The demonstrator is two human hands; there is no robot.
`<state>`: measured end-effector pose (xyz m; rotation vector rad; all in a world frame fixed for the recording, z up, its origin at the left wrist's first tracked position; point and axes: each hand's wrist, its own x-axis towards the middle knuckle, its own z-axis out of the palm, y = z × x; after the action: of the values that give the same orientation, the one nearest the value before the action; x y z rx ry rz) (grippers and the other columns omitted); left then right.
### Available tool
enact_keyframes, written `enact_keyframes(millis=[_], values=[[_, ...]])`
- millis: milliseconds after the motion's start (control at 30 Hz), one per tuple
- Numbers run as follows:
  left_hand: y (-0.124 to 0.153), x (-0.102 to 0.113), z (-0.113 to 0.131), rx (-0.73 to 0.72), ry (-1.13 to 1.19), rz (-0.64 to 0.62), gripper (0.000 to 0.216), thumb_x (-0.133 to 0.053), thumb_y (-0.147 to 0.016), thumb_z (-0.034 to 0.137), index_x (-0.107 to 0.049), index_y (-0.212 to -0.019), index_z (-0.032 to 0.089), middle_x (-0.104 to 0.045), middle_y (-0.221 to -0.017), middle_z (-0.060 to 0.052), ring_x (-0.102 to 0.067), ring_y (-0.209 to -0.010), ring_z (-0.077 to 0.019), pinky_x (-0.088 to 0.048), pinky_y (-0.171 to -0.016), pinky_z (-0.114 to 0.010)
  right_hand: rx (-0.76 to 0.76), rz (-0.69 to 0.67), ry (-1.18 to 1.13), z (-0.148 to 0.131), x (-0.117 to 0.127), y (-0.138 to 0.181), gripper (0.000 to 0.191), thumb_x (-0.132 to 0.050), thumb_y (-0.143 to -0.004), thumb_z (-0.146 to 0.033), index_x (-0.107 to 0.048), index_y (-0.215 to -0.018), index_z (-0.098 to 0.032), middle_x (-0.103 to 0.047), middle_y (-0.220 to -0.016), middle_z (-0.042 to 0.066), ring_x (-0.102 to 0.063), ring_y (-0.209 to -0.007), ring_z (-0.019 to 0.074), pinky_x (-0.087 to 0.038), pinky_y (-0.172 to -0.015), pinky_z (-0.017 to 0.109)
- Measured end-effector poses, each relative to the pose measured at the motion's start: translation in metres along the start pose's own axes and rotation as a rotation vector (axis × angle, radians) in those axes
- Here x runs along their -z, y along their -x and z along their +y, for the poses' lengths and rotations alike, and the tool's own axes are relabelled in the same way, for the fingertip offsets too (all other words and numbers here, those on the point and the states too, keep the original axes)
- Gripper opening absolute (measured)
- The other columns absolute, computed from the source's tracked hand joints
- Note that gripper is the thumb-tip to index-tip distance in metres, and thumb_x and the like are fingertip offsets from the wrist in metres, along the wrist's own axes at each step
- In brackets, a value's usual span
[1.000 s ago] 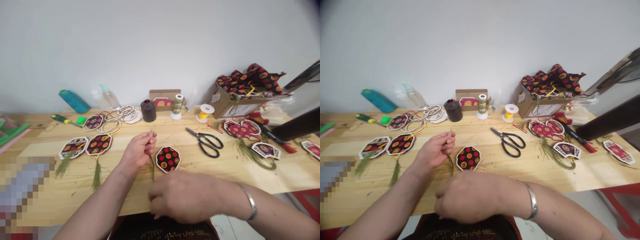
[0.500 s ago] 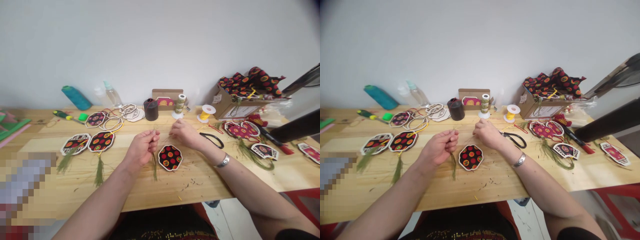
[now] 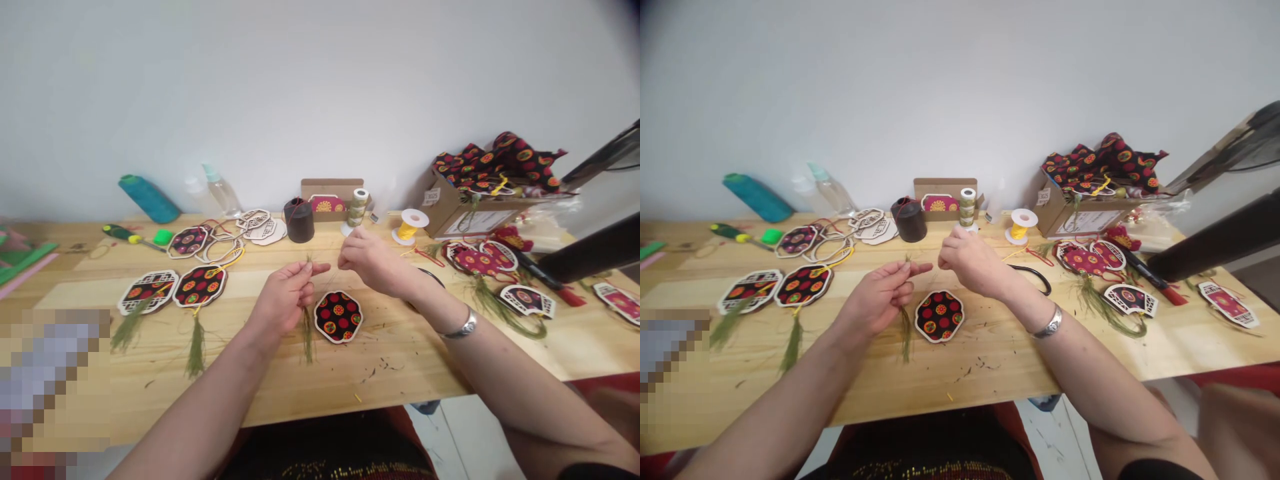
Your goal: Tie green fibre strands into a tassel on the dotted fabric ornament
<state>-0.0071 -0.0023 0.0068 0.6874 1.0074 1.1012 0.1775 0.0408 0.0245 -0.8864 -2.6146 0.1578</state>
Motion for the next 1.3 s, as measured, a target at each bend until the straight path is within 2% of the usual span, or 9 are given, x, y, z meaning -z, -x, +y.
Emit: enact_keyframes(millis=[133,267,333,467,533,633,733,1033,1300], values=[[0.002,-0.001,-0.004,-0.017,-0.022,-0.078,0.017,-0.069,-0.071,0.025,-0.061,-0.070,0.010,-0.060,-0.069,-0.004,-0.025,-0.041,0.0005,-0.016,-0.037,-0.015,0.022,0.037,-0.004,-0.009,0.006,-0.002,0.022,-0.042,-0.089,-0.011,-0.061,-0.078,-0.014,-0.056,-0.078,0.006,-0.038,-0.082,0.0171,-0.030,-0.071,0.030],[0.003,0.000,-0.007,0.017,-0.106,-0.152,0.020,-0.067,-0.073,0.029,-0.065,-0.072,0.009,-0.038,-0.046,0.006,-0.021,-0.040,-0.0013,-0.014,-0.039,-0.016,0.012,0.104,-0.072,-0.012,-0.002,-0.001,0.020,-0.044,-0.088,-0.011,-0.061,-0.078,-0.015,-0.057,-0.079,0.006,-0.041,-0.084,0.0175,-0.033,-0.073,0.031],[0.003,0.000,-0.008,0.010,-0.130,-0.154,0.022,-0.065,-0.074,0.030,-0.066,-0.072,0.009,-0.030,-0.043,0.008,-0.020,-0.040,-0.0019,-0.014,-0.040,-0.017,-0.052,0.224,-0.151,-0.010,-0.007,0.001,0.019,-0.045,-0.088,-0.014,-0.061,-0.077,-0.015,-0.059,-0.080,0.006,-0.043,-0.084,0.0171,-0.034,-0.076,0.032],[0.002,0.000,-0.009,-0.031,-0.129,-0.124,0.021,-0.065,-0.073,0.031,-0.066,-0.072,0.009,-0.029,-0.044,0.008,-0.021,-0.039,-0.0023,-0.016,-0.039,-0.016,-0.463,0.467,-0.496,-0.003,-0.015,0.006,0.015,-0.051,-0.084,-0.020,-0.062,-0.075,-0.015,-0.057,-0.070,0.003,-0.045,-0.067,0.0124,-0.036,-0.066,0.028],[0.001,0.000,-0.010,-0.056,-0.127,-0.109,0.022,-0.065,-0.073,0.031,-0.067,-0.073,0.010,-0.031,-0.044,0.007,-0.022,-0.040,-0.0025,-0.017,-0.039,-0.016,-0.681,0.369,-0.786,-0.001,-0.020,0.008,0.018,-0.055,-0.080,-0.028,-0.062,-0.070,-0.014,-0.051,-0.058,-0.001,-0.039,-0.054,0.0091,-0.031,-0.053,0.025],[0.001,-0.001,-0.009,-0.095,-0.139,-0.087,0.021,-0.065,-0.073,0.031,-0.067,-0.073,0.009,-0.037,-0.046,0.005,-0.025,-0.041,-0.0028,-0.019,-0.039,-0.016,-0.825,0.186,-1.176,-0.002,-0.027,0.009,0.024,-0.065,-0.069,-0.036,-0.063,-0.068,-0.012,-0.047,-0.051,-0.004,-0.033,-0.047,0.0057,-0.023,-0.045,0.022],[0.002,-0.002,-0.009,-0.103,-0.145,-0.075,0.019,-0.066,-0.072,0.029,-0.067,-0.073,0.010,-0.042,-0.050,0.003,-0.026,-0.041,-0.0027,-0.019,-0.040,-0.017,-0.841,0.163,-1.383,-0.006,-0.031,0.009,0.029,-0.073,-0.060,-0.037,-0.065,-0.072,-0.012,-0.043,-0.049,-0.006,-0.030,-0.046,0.0040,-0.019,-0.044,0.020],[0.005,-0.004,-0.013,-0.105,-0.212,-0.140,0.021,-0.063,-0.075,0.033,-0.067,-0.073,0.012,-0.035,-0.045,0.006,-0.026,-0.042,-0.0045,-0.021,-0.042,-0.017,-0.918,0.118,-1.705,-0.015,-0.026,0.007,0.035,-0.076,-0.058,-0.038,-0.065,-0.072,-0.008,-0.045,-0.053,-0.003,-0.030,-0.048,0.0036,-0.011,-0.042,0.020],[0.004,-0.003,-0.014,-0.097,-0.226,-0.146,0.023,-0.062,-0.076,0.034,-0.068,-0.076,0.012,-0.033,-0.045,0.006,-0.024,-0.042,-0.0044,-0.019,-0.042,-0.018,-0.813,0.237,-1.612,-0.017,-0.027,0.007,0.030,-0.073,-0.063,-0.034,-0.052,-0.057,-0.013,-0.038,-0.052,-0.007,-0.024,-0.045,0.0026,-0.014,-0.043,0.021]])
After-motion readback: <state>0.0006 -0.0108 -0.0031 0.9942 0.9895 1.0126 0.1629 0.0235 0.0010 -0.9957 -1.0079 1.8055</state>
